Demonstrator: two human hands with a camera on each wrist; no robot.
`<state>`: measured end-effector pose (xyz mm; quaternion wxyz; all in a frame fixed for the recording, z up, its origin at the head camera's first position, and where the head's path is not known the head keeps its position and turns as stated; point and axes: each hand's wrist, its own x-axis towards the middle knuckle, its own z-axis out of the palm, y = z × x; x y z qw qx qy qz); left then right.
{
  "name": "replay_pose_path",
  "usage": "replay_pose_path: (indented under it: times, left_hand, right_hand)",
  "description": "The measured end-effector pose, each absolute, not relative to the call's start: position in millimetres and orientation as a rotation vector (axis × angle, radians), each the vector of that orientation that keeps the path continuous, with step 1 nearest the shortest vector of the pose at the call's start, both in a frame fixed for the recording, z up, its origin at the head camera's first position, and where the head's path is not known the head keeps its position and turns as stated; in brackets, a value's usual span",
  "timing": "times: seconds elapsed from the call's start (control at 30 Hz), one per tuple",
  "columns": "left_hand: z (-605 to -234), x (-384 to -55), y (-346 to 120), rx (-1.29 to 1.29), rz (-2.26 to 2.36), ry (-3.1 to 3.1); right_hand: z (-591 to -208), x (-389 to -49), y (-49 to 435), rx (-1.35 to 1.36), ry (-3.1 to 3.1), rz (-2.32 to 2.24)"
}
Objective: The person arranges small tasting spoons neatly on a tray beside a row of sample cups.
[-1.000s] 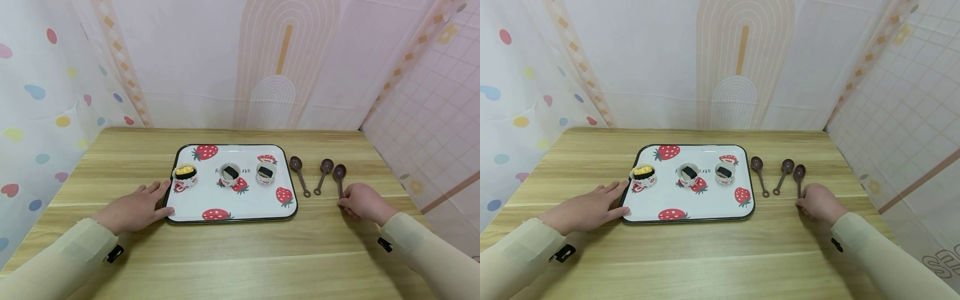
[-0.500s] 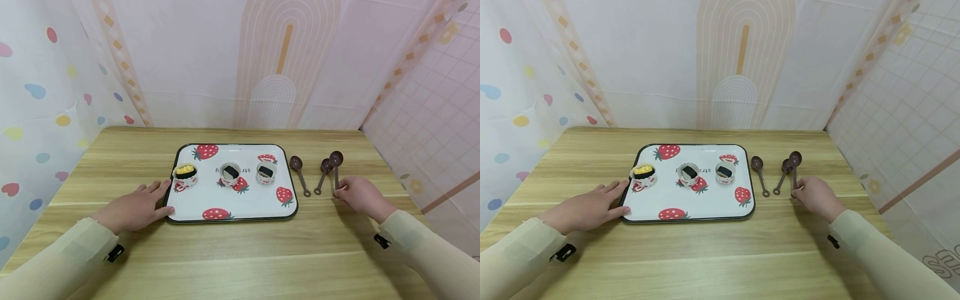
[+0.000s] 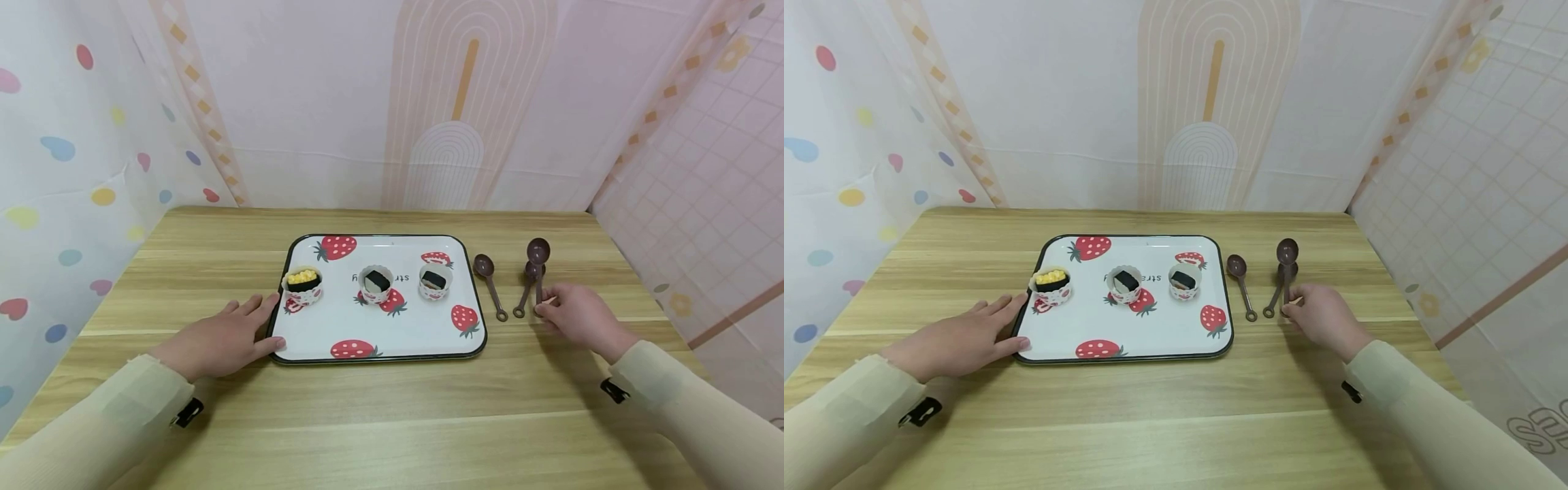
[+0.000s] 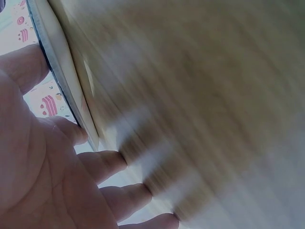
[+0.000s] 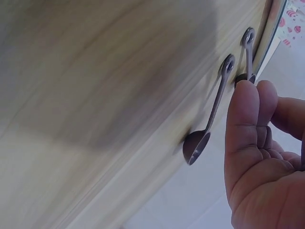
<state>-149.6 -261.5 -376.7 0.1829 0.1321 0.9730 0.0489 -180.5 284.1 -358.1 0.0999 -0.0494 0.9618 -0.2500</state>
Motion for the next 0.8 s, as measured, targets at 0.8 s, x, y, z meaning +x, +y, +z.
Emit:
replay_pose_path:
  times: [0.8]
  left_hand:
    - [-377, -151, -260, 0.353, 0.106, 2.736]
  right_hand:
    - [-356, -184, 248, -0.227, 2.829, -0.806]
